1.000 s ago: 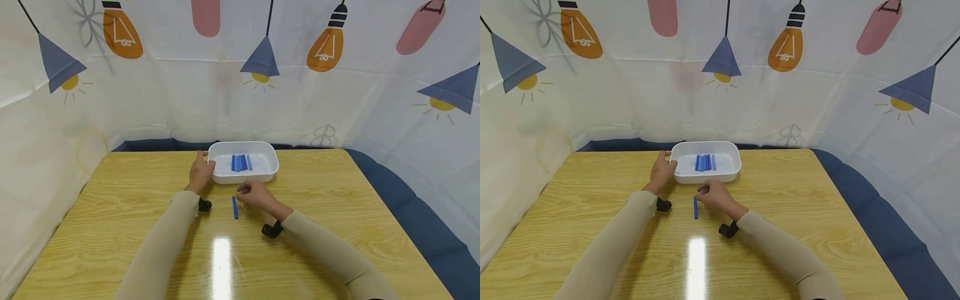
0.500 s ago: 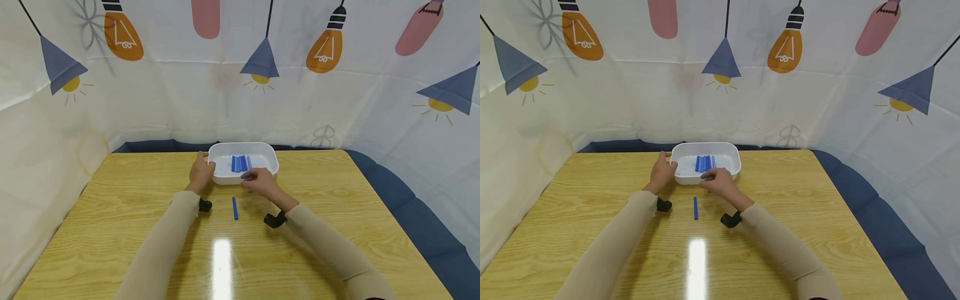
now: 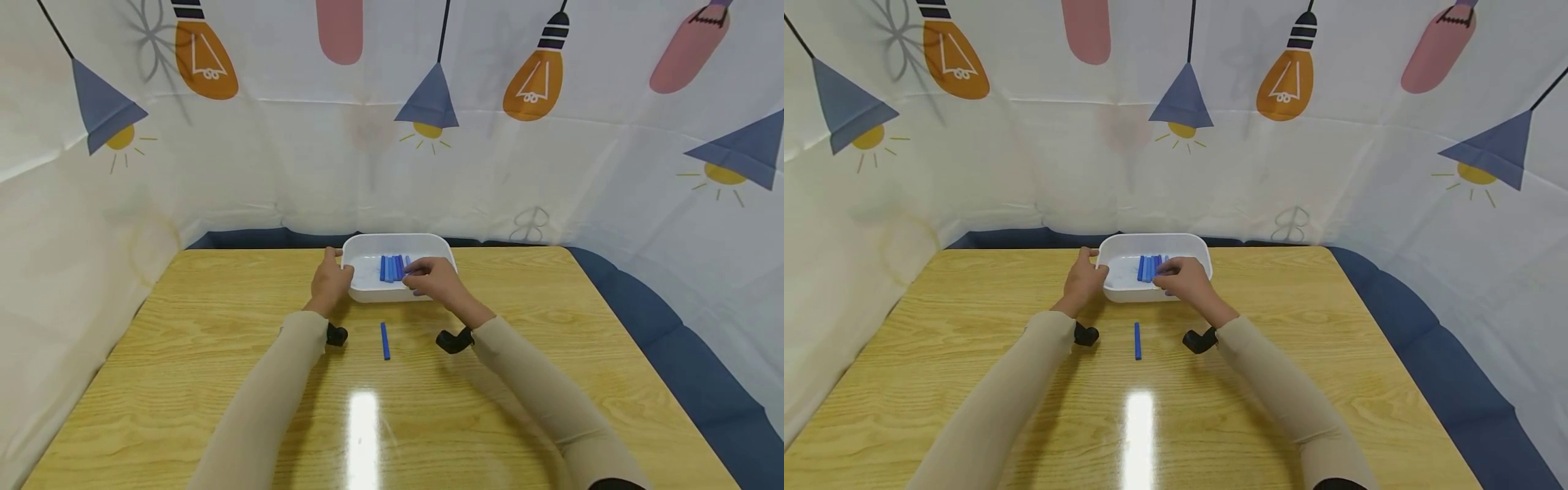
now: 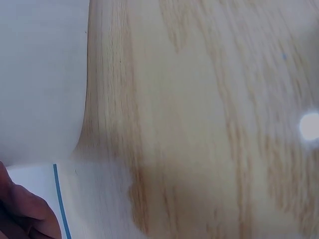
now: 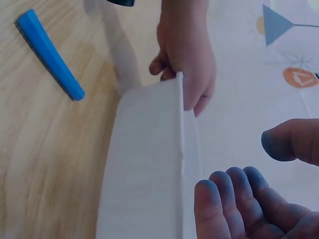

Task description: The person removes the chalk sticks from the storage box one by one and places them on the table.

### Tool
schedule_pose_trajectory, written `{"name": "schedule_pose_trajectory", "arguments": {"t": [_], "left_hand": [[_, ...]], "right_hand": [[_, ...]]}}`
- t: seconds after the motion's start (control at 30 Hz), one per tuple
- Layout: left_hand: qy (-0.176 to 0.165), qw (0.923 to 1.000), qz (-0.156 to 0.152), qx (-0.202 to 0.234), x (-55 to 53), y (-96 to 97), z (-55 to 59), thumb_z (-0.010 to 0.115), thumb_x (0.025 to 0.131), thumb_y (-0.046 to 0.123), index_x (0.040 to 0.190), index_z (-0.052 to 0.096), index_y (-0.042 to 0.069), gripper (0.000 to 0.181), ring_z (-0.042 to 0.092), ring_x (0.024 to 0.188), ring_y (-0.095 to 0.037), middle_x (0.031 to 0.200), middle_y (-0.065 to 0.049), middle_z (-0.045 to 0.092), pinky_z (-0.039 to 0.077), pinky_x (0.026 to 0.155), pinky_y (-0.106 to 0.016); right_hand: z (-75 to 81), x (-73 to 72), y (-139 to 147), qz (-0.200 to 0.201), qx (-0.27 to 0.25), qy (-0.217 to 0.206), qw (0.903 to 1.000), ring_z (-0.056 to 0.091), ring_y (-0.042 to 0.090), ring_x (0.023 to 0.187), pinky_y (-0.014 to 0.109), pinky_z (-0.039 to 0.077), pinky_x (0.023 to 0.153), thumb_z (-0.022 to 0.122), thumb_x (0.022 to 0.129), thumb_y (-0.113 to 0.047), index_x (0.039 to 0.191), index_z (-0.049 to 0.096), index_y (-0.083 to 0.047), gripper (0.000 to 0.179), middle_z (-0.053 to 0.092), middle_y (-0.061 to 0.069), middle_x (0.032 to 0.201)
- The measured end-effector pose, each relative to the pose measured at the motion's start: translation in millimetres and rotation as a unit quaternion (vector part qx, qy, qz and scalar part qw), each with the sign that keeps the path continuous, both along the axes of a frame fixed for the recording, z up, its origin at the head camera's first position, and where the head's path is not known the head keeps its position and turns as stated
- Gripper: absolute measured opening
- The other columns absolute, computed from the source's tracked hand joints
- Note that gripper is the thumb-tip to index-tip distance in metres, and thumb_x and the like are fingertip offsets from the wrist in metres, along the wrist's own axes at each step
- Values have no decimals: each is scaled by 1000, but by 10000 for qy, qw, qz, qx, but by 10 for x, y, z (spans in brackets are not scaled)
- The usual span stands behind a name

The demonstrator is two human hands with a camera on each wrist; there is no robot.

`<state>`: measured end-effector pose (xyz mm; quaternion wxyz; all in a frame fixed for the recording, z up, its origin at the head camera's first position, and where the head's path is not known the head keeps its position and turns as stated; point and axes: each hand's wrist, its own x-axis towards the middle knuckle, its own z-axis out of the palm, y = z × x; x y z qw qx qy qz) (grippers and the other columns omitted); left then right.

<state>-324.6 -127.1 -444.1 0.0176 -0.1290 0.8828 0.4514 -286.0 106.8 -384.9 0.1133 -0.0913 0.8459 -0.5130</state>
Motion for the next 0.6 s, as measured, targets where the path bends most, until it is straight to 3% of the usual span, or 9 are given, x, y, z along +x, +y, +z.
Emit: {"name": "schedule_pose_trajectory", "arguments": {"t": [0.17, 0.3, 0.6], "left_hand": [[-34, 10000, 3, -15, -6, 1, 2, 49, 91, 27, 142, 34, 19, 53, 55, 112, -28, 133, -13, 54, 48, 89, -42], [-67, 10000, 12, -12, -7, 2, 7, 49, 91, 26, 142, 34, 19, 54, 55, 113, -28, 134, -13, 54, 48, 89, -42], [2, 10000, 35, -75, 27, 19, 31, 49, 92, 26, 142, 33, 19, 53, 55, 109, -28, 131, -14, 56, 48, 88, -41]], "right_hand": [[34, -107, -9, -155, 30, -92, 9998, 66, 25, 93, 38, 57, 80, 67, 85, -20, 119, 64, 2, 40, 67, 16, 108], [22, -203, -7, -272, 31, -187, 9995, 64, 33, 104, 36, 57, 81, 67, 86, -23, 120, 64, -1, 41, 65, 15, 116], [-117, -465, 1, -512, -147, -450, 9976, 62, 33, 112, 42, 53, 90, 65, 89, -23, 118, 64, -3, 36, 64, 15, 119]]}}
